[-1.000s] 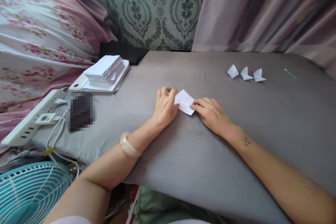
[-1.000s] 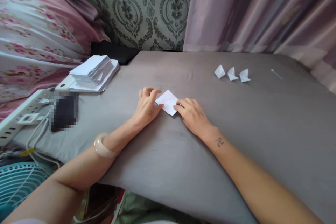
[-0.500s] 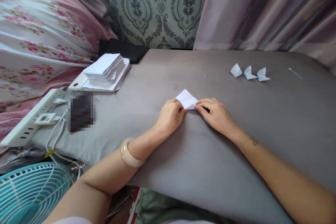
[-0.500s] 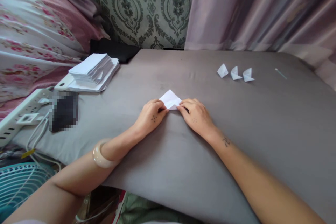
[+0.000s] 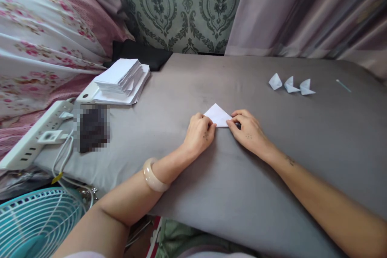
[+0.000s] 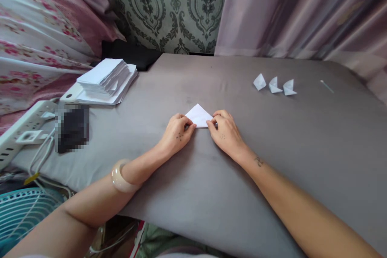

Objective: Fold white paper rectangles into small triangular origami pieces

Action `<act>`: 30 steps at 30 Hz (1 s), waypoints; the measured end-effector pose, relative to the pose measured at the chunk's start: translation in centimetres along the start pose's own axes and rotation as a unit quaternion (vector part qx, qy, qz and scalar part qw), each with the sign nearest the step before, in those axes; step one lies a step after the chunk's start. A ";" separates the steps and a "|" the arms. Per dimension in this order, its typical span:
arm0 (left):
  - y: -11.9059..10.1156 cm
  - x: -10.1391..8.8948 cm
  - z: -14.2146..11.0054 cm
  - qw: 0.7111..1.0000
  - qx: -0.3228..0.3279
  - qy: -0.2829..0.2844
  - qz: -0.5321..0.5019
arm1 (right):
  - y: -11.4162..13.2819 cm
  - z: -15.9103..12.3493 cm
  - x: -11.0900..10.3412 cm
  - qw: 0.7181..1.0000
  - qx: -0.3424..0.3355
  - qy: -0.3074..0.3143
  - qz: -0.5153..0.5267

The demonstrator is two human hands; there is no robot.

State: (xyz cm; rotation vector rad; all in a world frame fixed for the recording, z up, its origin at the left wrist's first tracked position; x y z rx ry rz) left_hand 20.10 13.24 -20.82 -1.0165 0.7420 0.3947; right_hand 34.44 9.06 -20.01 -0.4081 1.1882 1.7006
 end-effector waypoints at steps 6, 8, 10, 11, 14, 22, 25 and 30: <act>0.1 -0.1 0.1 1.000 -0.011 -0.002 0.004 | 0.3 0.1 0.1 1.000 -0.017 -0.014 -0.017; 0.1 0.0 0.1 1.000 -0.008 0.001 0.005 | 0.3 0.1 0.2 0.999 -0.021 -0.014 -0.025; 0.1 0.1 0.2 1.000 -0.010 0.009 0.006 | 0.3 0.1 0.3 0.999 -0.023 -0.015 -0.034; 0.1 0.1 0.2 1.000 -0.013 0.012 0.006 | 0.2 0.2 0.4 0.999 -0.022 -0.014 -0.039; 0.4 0.2 0.2 1.000 -0.024 0.018 0.007 | 0.0 0.3 0.6 0.998 -0.015 -0.008 -0.055; 0.3 0.3 0.4 1.000 0.002 0.011 0.009 | 0.0 0.3 0.8 0.997 -0.019 -0.006 -0.072; 0.3 0.4 0.3 1.000 0.003 0.015 0.009 | 0.2 0.3 0.8 0.997 -0.024 -0.005 -0.072; 0.4 0.4 0.4 1.000 -0.006 0.021 0.001 | 0.3 0.3 0.8 0.996 -0.025 -0.001 -0.084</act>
Point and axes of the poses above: each hand's wrist, its own z-axis towards the middle knuckle, its own x-axis out of the palm, y = z × x, the point moved 10 cm from there along z, towards the middle knuckle, and after that the axes turned 11 degrees about -y, right-handed, at the moved point
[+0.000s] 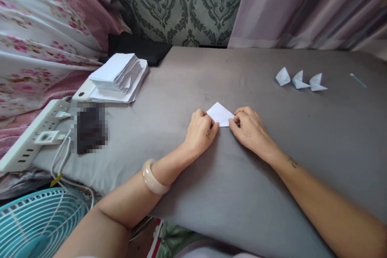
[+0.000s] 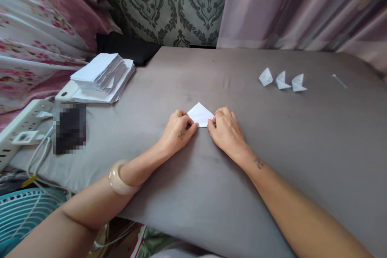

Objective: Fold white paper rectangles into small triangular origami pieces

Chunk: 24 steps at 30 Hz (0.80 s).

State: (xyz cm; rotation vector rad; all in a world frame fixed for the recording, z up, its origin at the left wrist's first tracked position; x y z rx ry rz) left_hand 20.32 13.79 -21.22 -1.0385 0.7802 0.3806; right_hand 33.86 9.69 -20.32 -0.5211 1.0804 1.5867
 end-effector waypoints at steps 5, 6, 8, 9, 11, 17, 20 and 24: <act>0.0 0.2 -0.1 1.000 0.006 0.010 0.002 | 0.1 0.0 0.4 1.000 -0.005 0.025 0.000; -0.1 0.2 -0.1 1.000 0.009 0.011 0.006 | 0.1 0.0 0.4 1.000 -0.005 0.026 0.000; -0.3 0.1 -0.2 1.000 0.012 0.012 0.019 | 0.1 -0.1 0.3 1.000 -0.003 0.028 0.001; -0.5 0.0 -0.2 0.999 0.015 0.012 0.029 | 0.0 -0.1 0.3 1.000 -0.001 0.030 0.002; -0.7 0.0 -0.1 0.998 0.023 0.017 0.051 | -0.1 -0.2 0.3 0.999 0.002 0.036 0.003; -1.9 1.0 0.1 0.991 0.094 0.072 0.061 | -0.7 -0.5 -0.1 0.998 0.014 0.052 -0.022; -2.1 1.2 0.1 0.988 0.116 0.086 0.048 | -1.3 -0.6 -0.3 0.998 0.023 0.060 -0.011; -1.6 1.1 0.1 0.990 0.108 0.084 0.042 | -2.3 -0.7 -0.5 0.998 0.027 0.059 0.022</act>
Point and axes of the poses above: each hand's wrist, its own z-axis towards the middle knuckle, its own x-axis out of the palm, y = z × x, the point moved 10 cm from there along z, towards the middle knuckle, and after that the axes turned 11 degrees about -y, right-handed, at the moved point
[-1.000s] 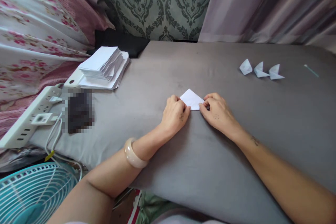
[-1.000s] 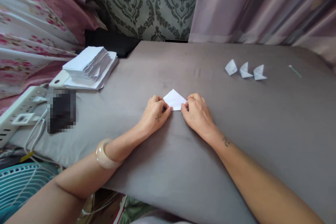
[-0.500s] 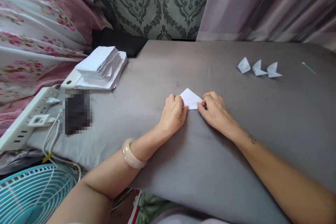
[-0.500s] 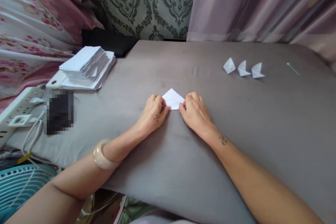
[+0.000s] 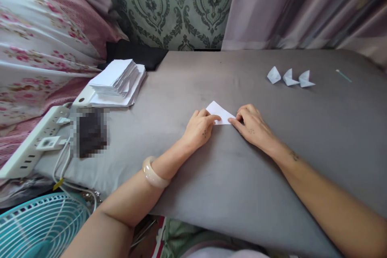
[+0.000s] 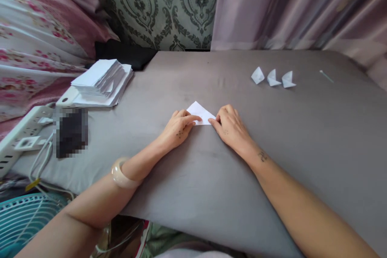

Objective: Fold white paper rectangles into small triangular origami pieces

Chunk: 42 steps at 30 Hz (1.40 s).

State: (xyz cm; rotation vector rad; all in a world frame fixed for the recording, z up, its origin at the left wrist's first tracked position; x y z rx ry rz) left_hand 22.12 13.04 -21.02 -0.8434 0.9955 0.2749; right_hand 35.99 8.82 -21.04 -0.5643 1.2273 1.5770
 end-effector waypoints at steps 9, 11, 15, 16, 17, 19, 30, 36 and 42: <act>0.2 0.4 0.0 0.999 0.013 0.002 0.036 | 6.1 -1.9 -1.5 0.993 -0.112 -0.038 -0.006; 0.2 0.5 0.0 0.999 0.016 0.007 0.028 | 7.6 -2.8 -0.5 0.991 -0.129 0.000 -0.021; 1.1 0.2 0.2 1.000 -0.018 -0.003 -0.016 | 8.4 -3.7 0.2 0.989 -0.130 0.022 -0.071; 1.8 -0.1 0.3 0.998 -0.047 -0.016 -0.032 | 8.4 -3.7 0.3 0.988 -0.130 0.024 -0.076; 2.5 -0.4 0.4 0.995 -0.080 -0.033 -0.047 | 8.5 -3.8 0.3 0.988 -0.132 0.025 -0.079; 3.9 -1.3 0.5 0.986 -0.136 -0.073 -0.054 | 8.5 -3.8 0.3 0.987 -0.134 0.023 -0.083; 5.6 -3.1 0.5 0.971 -0.214 -0.105 -0.007 | 7.8 -3.2 0.3 0.991 -0.133 0.000 -0.017; 3.9 -2.8 -1.0 0.970 -0.215 -0.076 -0.083 | 6.7 -1.7 0.6 0.990 -0.138 0.026 0.016; 1.8 -1.9 -1.4 0.974 -0.199 -0.011 -0.104 | 6.0 -1.0 0.2 0.980 -0.194 0.026 0.046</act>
Point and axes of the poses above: each hand's wrist, its own z-axis towards the middle knuckle, its own x-axis out of the palm, y = z × x, the point moved 10 cm from there along z, towards the middle knuckle, and after that the axes turned 11 degrees about -y, right-handed, at the moved point
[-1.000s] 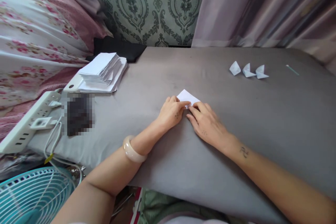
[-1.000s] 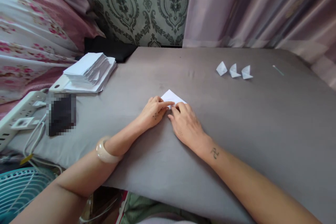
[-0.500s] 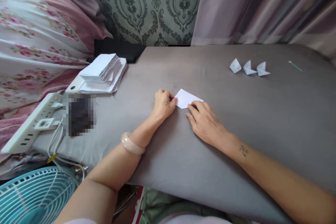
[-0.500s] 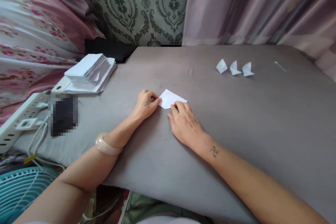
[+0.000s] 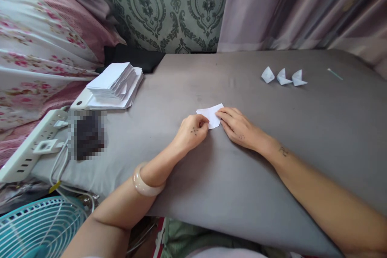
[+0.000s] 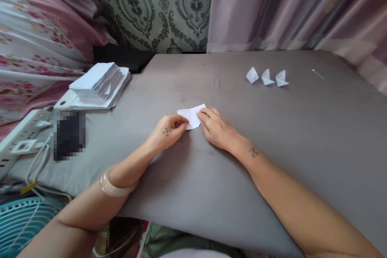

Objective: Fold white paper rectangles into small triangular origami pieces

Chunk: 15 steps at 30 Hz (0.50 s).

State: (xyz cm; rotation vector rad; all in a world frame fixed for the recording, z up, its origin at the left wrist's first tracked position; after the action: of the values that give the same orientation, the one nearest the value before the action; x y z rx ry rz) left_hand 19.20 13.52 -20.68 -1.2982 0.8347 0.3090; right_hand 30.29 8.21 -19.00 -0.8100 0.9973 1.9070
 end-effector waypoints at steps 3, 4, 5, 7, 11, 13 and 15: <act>-0.4 0.5 -0.4 0.999 0.012 0.049 0.005 | 0.3 -0.4 -0.4 1.000 -0.025 0.007 -0.007; -0.6 0.6 -0.5 0.998 0.026 0.061 0.008 | 0.5 -0.5 -0.4 0.999 -0.035 0.010 -0.009; -0.7 0.7 -0.5 0.997 0.045 0.066 0.014 | 0.6 -0.6 -0.5 0.999 -0.043 0.013 -0.010; -1.0 0.6 -0.6 0.994 0.090 0.056 0.034 | 0.9 -0.7 -0.6 0.998 -0.057 0.016 -0.010; -1.5 0.3 -1.1 0.982 0.162 0.022 0.097 | 0.8 -0.7 -0.8 0.998 -0.054 0.020 -0.005; -2.0 0.1 -1.3 0.972 0.189 0.008 0.143 | 0.7 -0.6 -0.9 0.999 -0.041 0.026 -0.004; -2.8 0.0 -1.5 0.958 0.221 -0.002 0.182 | 0.6 -0.6 -0.9 0.999 -0.033 0.032 -0.005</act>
State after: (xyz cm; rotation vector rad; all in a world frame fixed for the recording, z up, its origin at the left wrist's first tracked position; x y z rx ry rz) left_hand 20.40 11.38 -18.75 -0.7231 1.0697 0.3878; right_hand 30.25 7.14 -18.38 -0.9164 0.9710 1.9258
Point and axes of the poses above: each hand's wrist, its own z-axis towards the middle knuckle, its own x-axis out of the palm, y = z × x, the point moved 10 cm from there along z, towards the middle knuckle, and after that the axes turned 11 degrees about -y, right-handed, at the moved point
